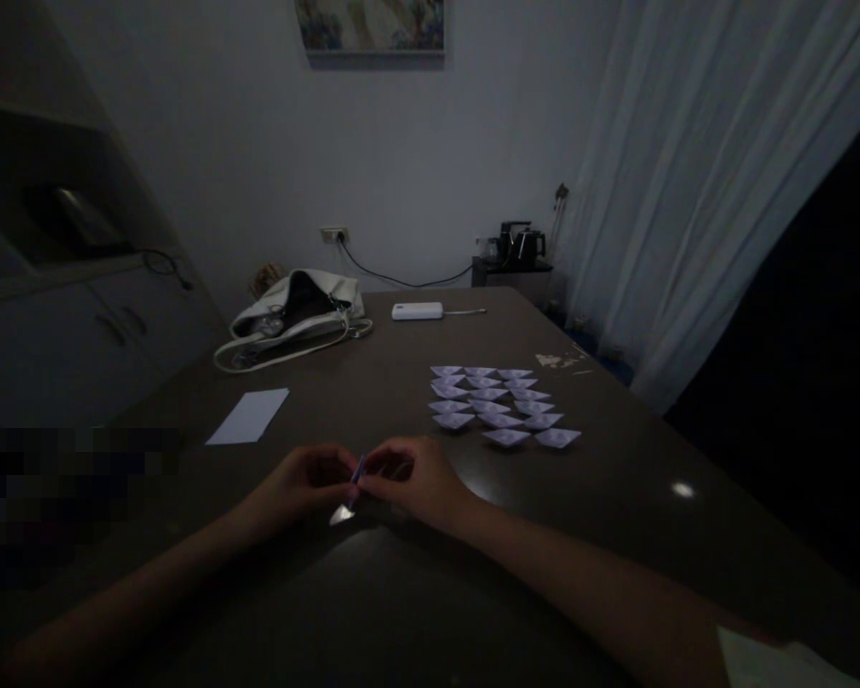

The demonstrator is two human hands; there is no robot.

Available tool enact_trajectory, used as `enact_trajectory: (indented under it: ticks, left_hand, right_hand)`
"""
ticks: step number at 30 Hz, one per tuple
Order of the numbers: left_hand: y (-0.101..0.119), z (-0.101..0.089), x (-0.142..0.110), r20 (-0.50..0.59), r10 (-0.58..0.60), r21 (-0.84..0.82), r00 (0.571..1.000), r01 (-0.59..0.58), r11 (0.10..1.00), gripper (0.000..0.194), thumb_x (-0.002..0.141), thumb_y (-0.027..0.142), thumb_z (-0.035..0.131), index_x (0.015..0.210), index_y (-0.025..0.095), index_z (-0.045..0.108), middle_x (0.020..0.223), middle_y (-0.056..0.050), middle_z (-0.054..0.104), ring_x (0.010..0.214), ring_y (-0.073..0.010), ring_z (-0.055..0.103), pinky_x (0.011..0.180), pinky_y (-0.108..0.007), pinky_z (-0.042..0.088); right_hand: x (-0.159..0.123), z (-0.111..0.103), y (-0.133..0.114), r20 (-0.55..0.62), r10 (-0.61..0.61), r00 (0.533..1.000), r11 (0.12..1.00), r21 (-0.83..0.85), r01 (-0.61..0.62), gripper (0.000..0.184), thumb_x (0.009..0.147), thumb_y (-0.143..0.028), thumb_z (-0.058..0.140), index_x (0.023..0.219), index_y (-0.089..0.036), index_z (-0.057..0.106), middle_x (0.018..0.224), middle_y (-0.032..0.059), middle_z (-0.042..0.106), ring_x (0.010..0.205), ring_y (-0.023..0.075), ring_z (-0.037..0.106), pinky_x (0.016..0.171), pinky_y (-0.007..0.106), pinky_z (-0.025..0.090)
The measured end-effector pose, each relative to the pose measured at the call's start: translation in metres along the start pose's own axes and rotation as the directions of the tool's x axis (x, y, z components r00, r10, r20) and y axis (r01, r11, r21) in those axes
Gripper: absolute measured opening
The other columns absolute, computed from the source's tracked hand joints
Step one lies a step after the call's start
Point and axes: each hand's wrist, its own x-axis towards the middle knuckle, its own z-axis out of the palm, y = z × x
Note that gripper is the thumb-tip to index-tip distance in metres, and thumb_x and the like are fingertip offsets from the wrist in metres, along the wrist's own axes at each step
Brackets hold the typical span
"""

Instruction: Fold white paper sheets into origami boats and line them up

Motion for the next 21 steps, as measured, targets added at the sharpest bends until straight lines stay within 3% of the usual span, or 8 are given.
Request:
enact_trajectory:
  ticks: [11, 21]
  left_hand:
    - [0.0001, 0.0002, 0.0, -0.002, -0.026, 0.001, 1.0, 0.026, 1.0, 0.027, 0.062, 0.025, 0.08, 0.078, 0.012, 0.063, 0.072, -0.001, 0.07, 0.069, -0.0151, 0.065, 0.069, -0.027, 0.048]
    - [-0.0027, -0.0027, 0.0026, -0.011, -0.035, -0.117, 0.999, 0.034, 0.993, 0.029, 0.064, 0.032, 0.079, 0.082, 0.012, 0.066, 0.071, 0.0, 0.07, 0.067, -0.0133, 0.064, 0.069, -0.027, 0.05]
  right_hand:
    - [-0.0016, -0.0011, -0.0035, 0.012, -0.007, 1.0, 1.0, -0.011, 0.007, 0.017, 0.074, -0.026, 0.07, 0.086, -0.014, 0.067, 0.078, 0.0038, 0.068, 0.069, 0.0135, 0.061, 0.063, 0.025, 0.048]
    - [-0.0014, -0.0016, -0.0011, -0.014, -0.024, 1.0, 1.0, -0.004, 0.024, 0.02, 0.078, -0.03, 0.067, 0.09, -0.014, 0.067, 0.081, 0.0046, 0.067, 0.071, 0.0134, 0.061, 0.064, 0.025, 0.049]
